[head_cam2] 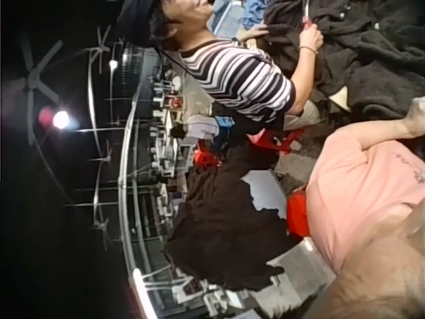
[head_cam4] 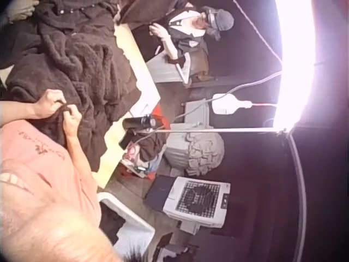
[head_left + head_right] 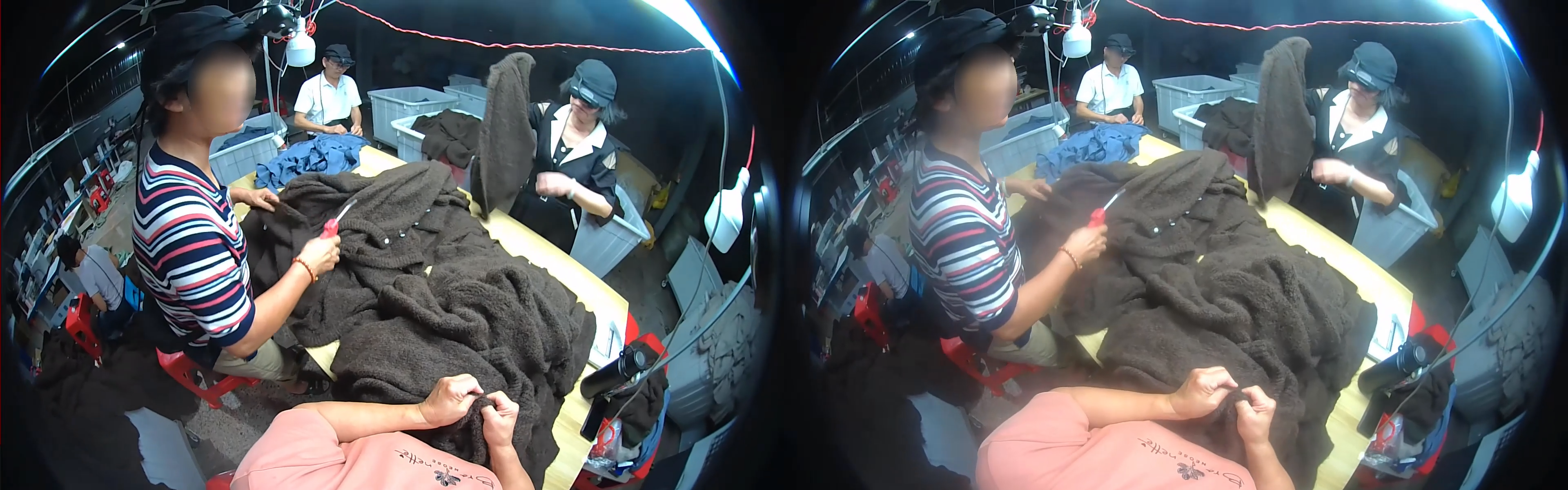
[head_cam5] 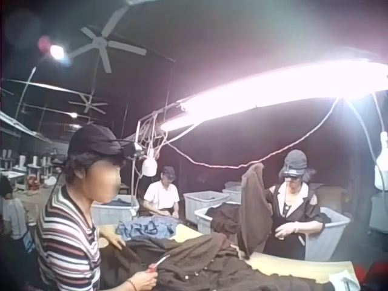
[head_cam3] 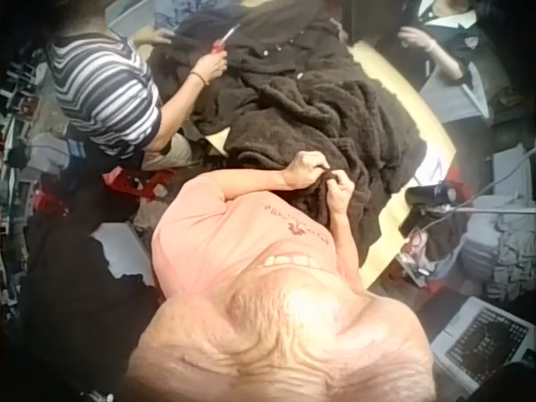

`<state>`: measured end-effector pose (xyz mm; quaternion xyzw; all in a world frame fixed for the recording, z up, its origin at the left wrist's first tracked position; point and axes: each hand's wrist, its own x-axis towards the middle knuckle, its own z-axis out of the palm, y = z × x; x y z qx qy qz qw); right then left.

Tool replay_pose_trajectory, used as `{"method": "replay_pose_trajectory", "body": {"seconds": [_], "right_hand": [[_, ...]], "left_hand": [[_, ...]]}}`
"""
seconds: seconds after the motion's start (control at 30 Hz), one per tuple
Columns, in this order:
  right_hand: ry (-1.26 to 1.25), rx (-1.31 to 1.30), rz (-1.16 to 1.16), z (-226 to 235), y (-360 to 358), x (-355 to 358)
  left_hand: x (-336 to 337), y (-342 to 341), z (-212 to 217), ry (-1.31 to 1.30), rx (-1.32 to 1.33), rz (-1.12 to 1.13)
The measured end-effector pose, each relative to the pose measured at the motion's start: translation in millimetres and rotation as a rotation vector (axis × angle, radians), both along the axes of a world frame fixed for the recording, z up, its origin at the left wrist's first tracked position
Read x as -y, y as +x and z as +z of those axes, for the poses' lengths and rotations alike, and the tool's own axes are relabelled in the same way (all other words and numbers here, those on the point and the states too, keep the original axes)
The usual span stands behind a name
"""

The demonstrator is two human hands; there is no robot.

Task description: Inspecting and buttoning brown fleece jackets at a work table in a factory.

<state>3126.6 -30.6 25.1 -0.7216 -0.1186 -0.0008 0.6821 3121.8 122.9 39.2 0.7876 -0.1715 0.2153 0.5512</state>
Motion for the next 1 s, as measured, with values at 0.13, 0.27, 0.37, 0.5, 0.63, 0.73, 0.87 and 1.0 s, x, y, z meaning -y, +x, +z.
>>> {"method": "replay_pose_trajectory", "body": {"seconds": [0.13,0.27,0.37,0.5,0.63,0.73,0.87,1.0], "right_hand": [[0.126,-0.081,0.081,3.5,0.4,9.9],[0.099,-0.071,0.211,-7.3,-1.3,25.0],[0.167,-0.123,0.300,-5.9,-5.6,27.5],[0.202,-0.154,0.340,-1.1,-10.2,25.1],[0.139,-0.167,0.301,-5.5,-10.1,28.8],[0.096,-0.075,0.270,-8.2,-11.2,30.6],[0.141,-0.101,0.279,-0.1,-14.1,29.6],[-0.023,0.172,0.188,3.3,-18.2,20.3]], "left_hand": [[-4.7,3.5,1.5,-0.130,-0.309,-0.189],[-11.2,3.6,-9.9,-0.229,-0.439,-0.453],[-9.0,2.3,-12.3,-0.287,-0.521,-0.487],[-9.5,-3.0,-5.1,-0.209,-0.514,-0.439],[-8.9,0.4,-4.1,-0.117,-0.468,-0.413],[-11.5,3.3,-9.4,-0.217,-0.538,-0.554],[-13.7,3.4,-11.7,-0.364,-0.759,-0.674],[-13.6,-1.1,-4.3,-0.383,-0.771,-0.558]]}}
